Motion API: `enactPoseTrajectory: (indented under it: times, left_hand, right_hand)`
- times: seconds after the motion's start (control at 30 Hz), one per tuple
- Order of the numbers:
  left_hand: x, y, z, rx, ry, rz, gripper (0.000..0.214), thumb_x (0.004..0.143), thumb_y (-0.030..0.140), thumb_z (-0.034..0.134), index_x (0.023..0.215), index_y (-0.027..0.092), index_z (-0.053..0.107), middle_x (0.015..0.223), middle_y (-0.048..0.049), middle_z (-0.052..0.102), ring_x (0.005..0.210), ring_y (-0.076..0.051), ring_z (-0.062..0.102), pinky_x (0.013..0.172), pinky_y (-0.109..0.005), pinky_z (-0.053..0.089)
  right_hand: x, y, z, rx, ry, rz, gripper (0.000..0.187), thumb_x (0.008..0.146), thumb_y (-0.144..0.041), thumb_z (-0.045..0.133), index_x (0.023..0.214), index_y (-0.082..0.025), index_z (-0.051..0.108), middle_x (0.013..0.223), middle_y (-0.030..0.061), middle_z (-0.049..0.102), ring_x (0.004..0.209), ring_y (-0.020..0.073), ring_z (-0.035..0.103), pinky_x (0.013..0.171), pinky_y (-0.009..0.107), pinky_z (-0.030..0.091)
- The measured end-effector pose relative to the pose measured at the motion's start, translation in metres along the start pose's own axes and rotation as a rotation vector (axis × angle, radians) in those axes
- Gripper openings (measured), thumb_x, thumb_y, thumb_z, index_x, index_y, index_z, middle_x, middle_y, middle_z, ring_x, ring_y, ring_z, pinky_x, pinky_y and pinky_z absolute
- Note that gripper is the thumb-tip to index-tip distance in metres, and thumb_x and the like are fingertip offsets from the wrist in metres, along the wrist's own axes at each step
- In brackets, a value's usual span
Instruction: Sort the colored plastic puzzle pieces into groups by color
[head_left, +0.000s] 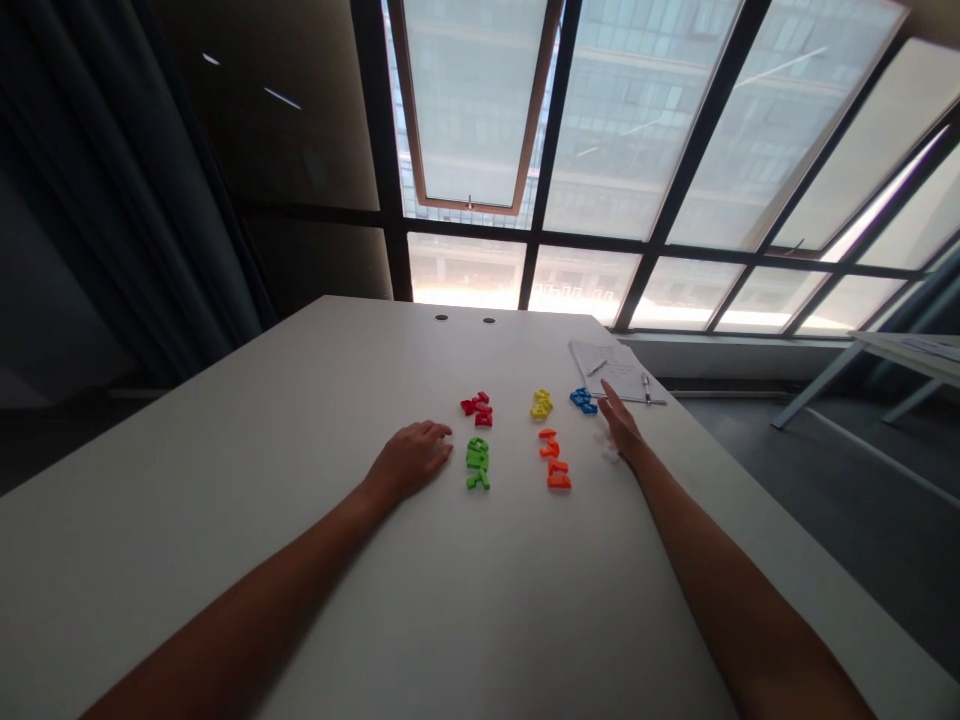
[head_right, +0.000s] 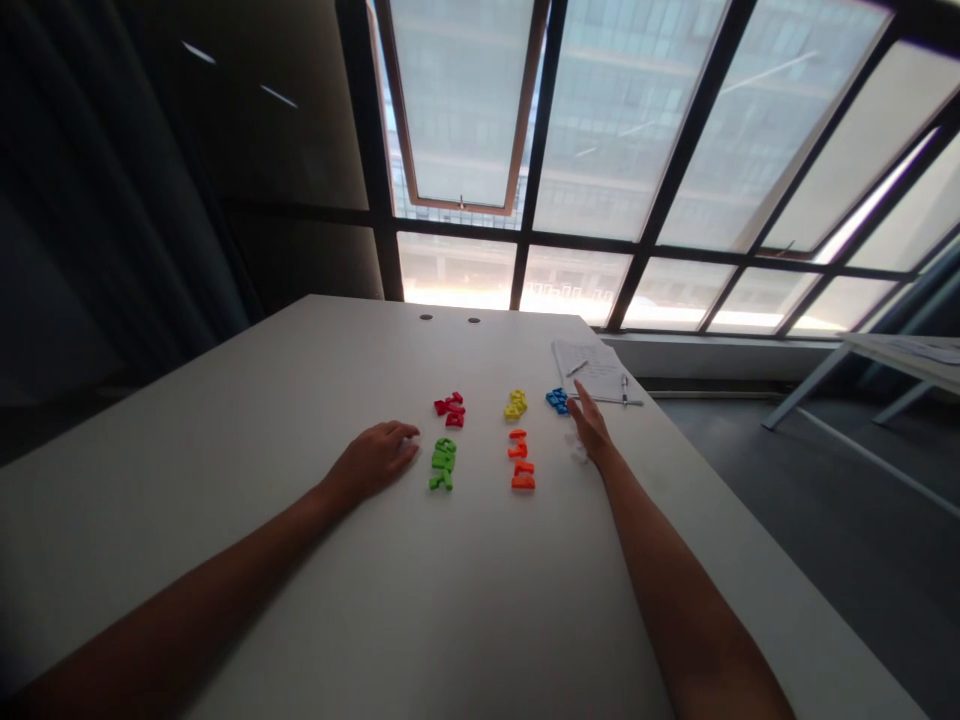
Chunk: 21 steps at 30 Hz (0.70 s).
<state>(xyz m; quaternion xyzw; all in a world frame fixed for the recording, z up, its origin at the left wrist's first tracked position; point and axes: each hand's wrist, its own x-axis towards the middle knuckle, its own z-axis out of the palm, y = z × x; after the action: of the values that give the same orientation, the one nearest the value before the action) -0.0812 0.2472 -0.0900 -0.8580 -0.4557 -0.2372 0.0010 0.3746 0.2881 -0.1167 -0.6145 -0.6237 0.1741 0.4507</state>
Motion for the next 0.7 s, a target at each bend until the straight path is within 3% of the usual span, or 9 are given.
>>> enactPoseTrajectory:
  times: [0.13, 0.33, 0.57, 0.7]
  left_hand:
    - [0.023, -0.003, 0.016, 0.014, 0.042, -0.028, 0.036, 0.1, 0.039, 0.049, 0.127, 0.021, 0.063, 0.122, -0.0098, 0.068, 0.107, -0.026, 0.064, 0.095, -0.041, 0.05]
    - [0.027, -0.008, 0.022, -0.036, 0.058, 0.031, 0.048, 0.104, 0.046, 0.04, 0.145, 0.023, 0.051, 0.146, -0.009, 0.056, 0.133, -0.026, 0.053, 0.112, -0.044, 0.043]
    - [0.026, -0.016, 0.03, -0.12, 0.026, -0.01, 0.06, 0.104, 0.055, 0.038, 0.153, 0.021, 0.041, 0.157, -0.0106, 0.044, 0.144, -0.026, 0.041, 0.121, -0.047, 0.034]
    - [0.028, -0.027, 0.034, -0.268, 0.102, -0.156, 0.067, 0.103, 0.06, 0.031, 0.152, 0.015, 0.041, 0.157, -0.0145, 0.044, 0.146, -0.026, 0.039, 0.123, -0.046, 0.029]
  right_hand:
    - [0.024, 0.007, 0.011, 0.034, 0.0, 0.033, 0.093, 0.087, -0.083, 0.039, 0.159, -0.022, 0.033, 0.161, 0.0113, 0.037, 0.149, 0.033, 0.033, 0.121, 0.053, 0.023]
    - [0.042, 0.001, 0.034, -0.127, -0.202, -0.04, 0.088, 0.088, -0.08, 0.041, 0.156, -0.024, 0.04, 0.157, 0.0114, 0.044, 0.145, 0.0324, 0.04, 0.121, 0.051, 0.025]
    - [0.044, -0.038, 0.08, -0.127, -0.301, -0.137, 0.085, 0.092, -0.075, 0.04, 0.152, -0.015, 0.046, 0.154, 0.0162, 0.047, 0.143, 0.0313, 0.043, 0.121, 0.048, 0.028]
    - [0.051, -0.07, 0.121, -0.09, -0.329, -0.163, 0.076, 0.094, -0.071, 0.041, 0.145, -0.016, 0.055, 0.148, 0.0157, 0.054, 0.139, 0.0301, 0.047, 0.119, 0.046, 0.031]
